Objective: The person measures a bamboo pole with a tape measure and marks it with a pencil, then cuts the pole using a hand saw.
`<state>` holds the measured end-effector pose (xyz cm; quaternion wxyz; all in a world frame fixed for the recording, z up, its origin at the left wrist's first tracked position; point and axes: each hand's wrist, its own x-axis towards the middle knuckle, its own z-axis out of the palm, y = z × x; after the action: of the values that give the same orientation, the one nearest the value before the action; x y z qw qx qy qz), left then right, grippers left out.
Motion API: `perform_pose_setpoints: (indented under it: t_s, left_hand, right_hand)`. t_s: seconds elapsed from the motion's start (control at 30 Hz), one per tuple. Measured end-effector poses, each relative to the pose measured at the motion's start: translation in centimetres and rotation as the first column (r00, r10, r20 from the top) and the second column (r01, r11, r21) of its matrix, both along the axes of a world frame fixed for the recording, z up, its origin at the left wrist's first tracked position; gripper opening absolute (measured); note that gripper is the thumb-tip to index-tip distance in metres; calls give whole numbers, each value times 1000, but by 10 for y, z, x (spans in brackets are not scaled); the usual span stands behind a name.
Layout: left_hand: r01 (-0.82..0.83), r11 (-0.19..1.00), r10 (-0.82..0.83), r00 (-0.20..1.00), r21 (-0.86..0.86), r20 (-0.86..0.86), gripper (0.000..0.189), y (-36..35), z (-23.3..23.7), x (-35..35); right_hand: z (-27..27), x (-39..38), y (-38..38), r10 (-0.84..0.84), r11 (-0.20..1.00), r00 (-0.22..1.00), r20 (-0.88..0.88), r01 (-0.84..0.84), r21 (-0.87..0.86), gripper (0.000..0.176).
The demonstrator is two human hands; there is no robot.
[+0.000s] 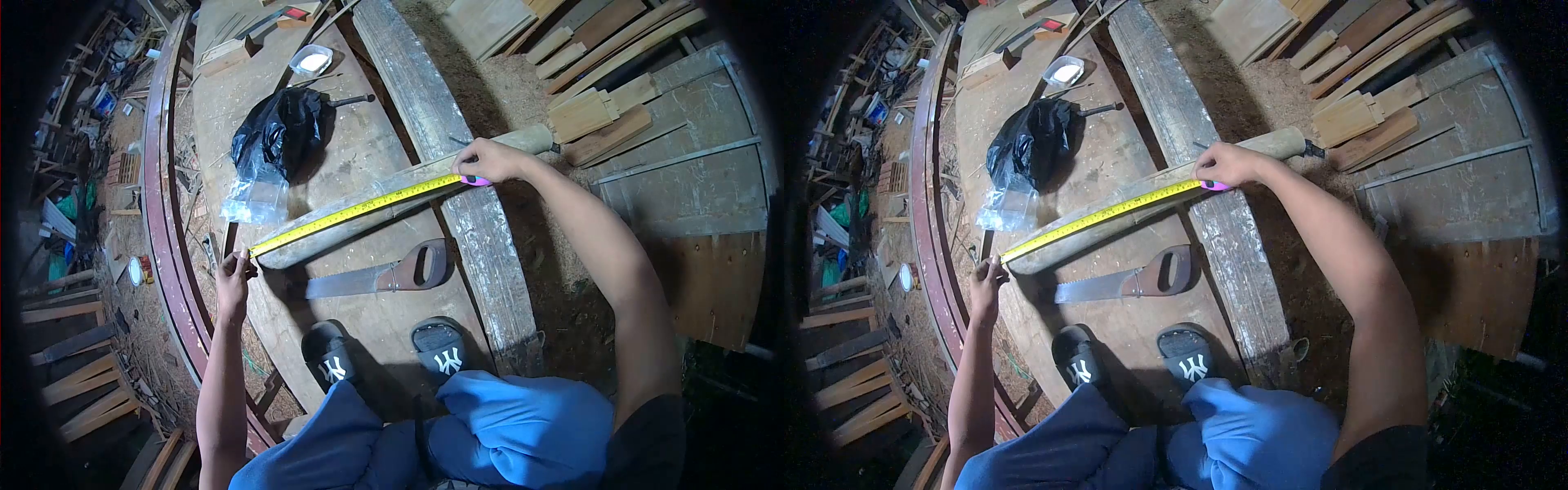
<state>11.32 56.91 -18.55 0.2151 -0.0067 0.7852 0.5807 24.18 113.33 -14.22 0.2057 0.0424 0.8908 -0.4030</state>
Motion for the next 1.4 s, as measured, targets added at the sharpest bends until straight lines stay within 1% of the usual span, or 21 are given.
perform_pose_setpoints:
  t_s: [0.2, 0.33, 0.4, 0.43, 0.53, 0.6, 0.63, 0.67, 0.77, 0.8, 0.83, 0.87, 0.9, 0.93, 1.0, 1.03, 1.13, 1.17, 1.27, 1.33, 1.4]
  left_hand:
    - [0, 1000, -1, 1000, 7, 22, 29, -4, -3, -1]
    - [-11, 1000, 12, 1000, -10, 26, 29, -1, -1, 0]
    - [-11, 1000, 11, 999, -2, 31, 28, 2, 2, -1]
    - [-10, 1000, 10, 999, 5, 37, 28, 3, 4, -3]
    - [11, 1000, -11, 1000, 7, -5, 26, 6, 8, -8]
    - [36, 999, -36, 999, 15, -21, 25, 9, 9, -11]
    - [59, 998, -59, 998, 23, -36, 24, 10, 9, -13]
    - [60, 998, -59, 997, 24, -39, 24, 10, 10, -14]
    - [102, 994, -102, 995, 35, -15, 25, 13, 11, -15]
    - [50, 997, -51, 999, 52, 16, 26, 15, 15, -13]
    - [-3, 998, 0, 999, 68, 47, 27, 17, 18, -11]
    - [-1, 997, -2, 999, 71, 43, 27, 15, 17, -11]
    - [-3, 998, 1, 999, 61, 48, 27, 11, 15, -12]
    - [-6, 999, 3, 999, 51, 52, 27, 8, 13, -12]
    - [-7, 999, 4, 999, 52, 44, 27, 2, 10, -13]
    - [-16, 998, 14, 999, 56, 40, 26, 0, 9, -14]
    - [-29, 997, 27, 999, 69, 42, 25, 0, 8, -17]
    - [-36, 996, 33, 999, 76, 34, 24, 2, 7, -18]
    - [-32, 997, 31, 999, 77, 18, 24, 14, 9, -21]
    - [-45, 995, 43, 999, 92, 28, 25, 20, 6, -26]
    - [-36, 994, 34, 999, 103, 21, 24, 32, 12, -25]
  right_hand:
    - [8, -3, -4, 5, 996, 993, 119, -15, 83, 39]
    - [11, -2, -7, 6, 995, 990, 139, -19, 94, 36]
    - [4, 3, -8, 16, 1000, 999, -33, -17, -25, 33]
    - [3, 4, -8, 16, 1000, 999, -34, -17, -25, 33]
    - [8, 7, -13, 16, 1000, 1000, 10, -16, 24, 36]
    - [16, 10, -19, -22, 990, 995, 96, 9, 141, 33]
    - [4, 13, -15, 21, 985, 999, -35, -15, 169, 32]
    - [1, 16, -12, 20, 985, 999, -37, -14, 170, 32]
    - [-3, 30, -11, -94, 951, 993, -67, 109, 288, 30]
    - [0, 35, -11, -96, 950, 993, -70, 112, 290, 30]
    - [3, 40, -11, -302, 943, 953, 30, 294, 156, 30]
    - [7, 46, -11, -477, 878, 865, 155, 477, 39, 30]
    - [-10, 55, -7, -588, 796, 800, 119, 598, -89, 31]
    - [-11, 63, -6, -590, 795, 799, 114, 600, -89, 31]
    - [-11, 76, -7, -774, 552, 597, 212, 799, -238, 30]
    - [-8, 82, -12, -806, 460, 524, 274, 847, -267, 31]
    - [-17, 101, -33, -867, 160, 329, 374, 894, -418, 26]
    - [-21, 105, -46, -868, -12, 195, 456, 911, -412, 26]
    - [-27, 104, -83, -852, -246, -3, 524, 885, -395, 27]
    - [-73, 103, -94, -836, -373, -52, 547, 784, -496, 27]
    - [-76, 95, -110, -815, -414, -105, 570, 793, -447, 25]
